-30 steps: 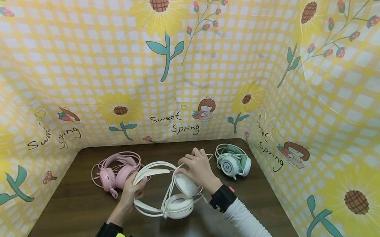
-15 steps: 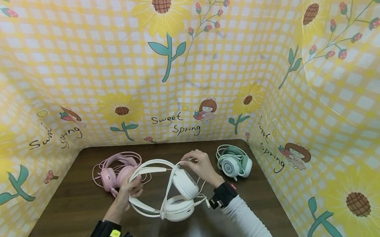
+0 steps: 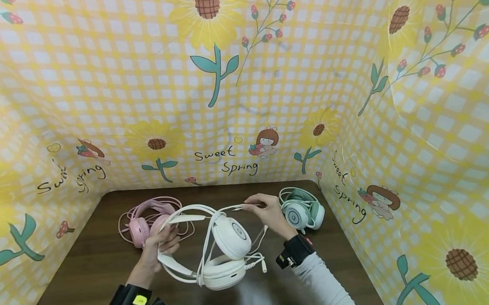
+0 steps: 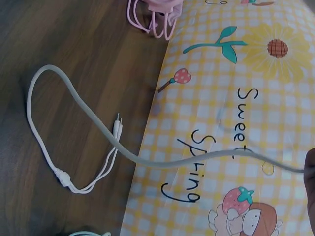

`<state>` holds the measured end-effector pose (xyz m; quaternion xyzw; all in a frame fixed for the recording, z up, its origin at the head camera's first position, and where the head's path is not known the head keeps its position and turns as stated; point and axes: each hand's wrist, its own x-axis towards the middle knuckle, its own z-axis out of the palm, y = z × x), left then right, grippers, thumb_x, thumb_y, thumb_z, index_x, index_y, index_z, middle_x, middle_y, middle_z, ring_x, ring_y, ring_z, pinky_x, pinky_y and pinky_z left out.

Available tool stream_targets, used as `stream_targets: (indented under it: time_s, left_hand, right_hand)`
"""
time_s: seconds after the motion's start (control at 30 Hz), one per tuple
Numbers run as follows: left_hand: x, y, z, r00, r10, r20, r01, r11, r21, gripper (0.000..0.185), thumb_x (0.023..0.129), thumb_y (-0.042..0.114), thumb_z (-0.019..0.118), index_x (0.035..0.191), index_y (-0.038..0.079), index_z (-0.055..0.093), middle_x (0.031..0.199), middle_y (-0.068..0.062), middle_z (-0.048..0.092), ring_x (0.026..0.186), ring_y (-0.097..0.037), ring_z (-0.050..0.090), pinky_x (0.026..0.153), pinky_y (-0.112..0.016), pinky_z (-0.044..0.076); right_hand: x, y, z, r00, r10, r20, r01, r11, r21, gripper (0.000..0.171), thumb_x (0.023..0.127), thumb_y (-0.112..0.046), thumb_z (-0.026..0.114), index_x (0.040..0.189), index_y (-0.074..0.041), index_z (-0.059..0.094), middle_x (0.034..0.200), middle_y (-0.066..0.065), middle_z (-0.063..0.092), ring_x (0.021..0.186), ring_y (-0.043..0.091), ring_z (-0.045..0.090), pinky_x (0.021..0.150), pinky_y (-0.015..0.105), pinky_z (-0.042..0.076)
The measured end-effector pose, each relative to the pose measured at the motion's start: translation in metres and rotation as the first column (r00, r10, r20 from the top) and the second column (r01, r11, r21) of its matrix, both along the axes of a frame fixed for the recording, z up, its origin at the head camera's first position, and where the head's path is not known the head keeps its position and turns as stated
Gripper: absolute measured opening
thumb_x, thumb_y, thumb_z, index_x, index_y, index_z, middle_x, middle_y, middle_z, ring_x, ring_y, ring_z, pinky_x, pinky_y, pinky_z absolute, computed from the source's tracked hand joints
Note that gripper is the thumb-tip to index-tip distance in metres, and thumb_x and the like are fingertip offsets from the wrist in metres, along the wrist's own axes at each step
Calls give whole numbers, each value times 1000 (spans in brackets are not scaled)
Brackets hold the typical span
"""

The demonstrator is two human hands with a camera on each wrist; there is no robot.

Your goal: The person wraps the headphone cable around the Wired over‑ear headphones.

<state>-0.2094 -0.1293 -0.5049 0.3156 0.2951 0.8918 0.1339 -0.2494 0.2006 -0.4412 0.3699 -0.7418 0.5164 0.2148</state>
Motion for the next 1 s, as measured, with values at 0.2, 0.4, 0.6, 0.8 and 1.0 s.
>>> stream_targets:
  time_s: [0.2,0.4,0.6,0.8,1.0]
  left_hand:
    - [-2,0,-1,994,-94,51,88,991,100,30,109,15,29,94,7,54,68,0,15,51,-8,8,43,-15,10]
    - [-3,0,-3,991,-104,89,91,986,138,34,110,18,25,93,6,51,69,1,15,51,-8,9,43,-16,10]
    - [-3,0,-1,985,-122,121,99,978,183,31,110,20,28,96,5,52,68,3,14,51,-6,10,44,-14,12]
    - [-3,2,-1,975,-175,138,138,961,242,34,110,24,27,97,4,52,69,4,11,50,-5,11,44,-14,13]
    - [-6,5,1,964,-213,159,154,935,321,40,109,32,20,97,4,45,69,5,13,51,-5,12,46,-15,15]
  right_hand:
    - [0,9,-3,1000,-11,-5,11,1000,12,19,87,17,64,100,6,70,92,20,68,81,31,64,67,28,53]
    - [-1,6,-9,996,-78,-36,77,997,-9,21,83,20,67,99,8,67,89,23,68,70,36,65,58,31,52]
    - [-6,2,-18,976,-207,-74,202,977,-63,14,81,13,73,91,5,68,76,18,67,52,30,54,48,22,40]
    - [-28,2,-50,954,-221,-204,217,975,-42,23,80,18,71,97,3,71,85,14,69,64,26,63,56,19,46]
    - [-34,2,-75,955,-170,-242,201,974,106,46,83,23,54,119,-2,69,99,8,64,73,16,55,56,19,39]
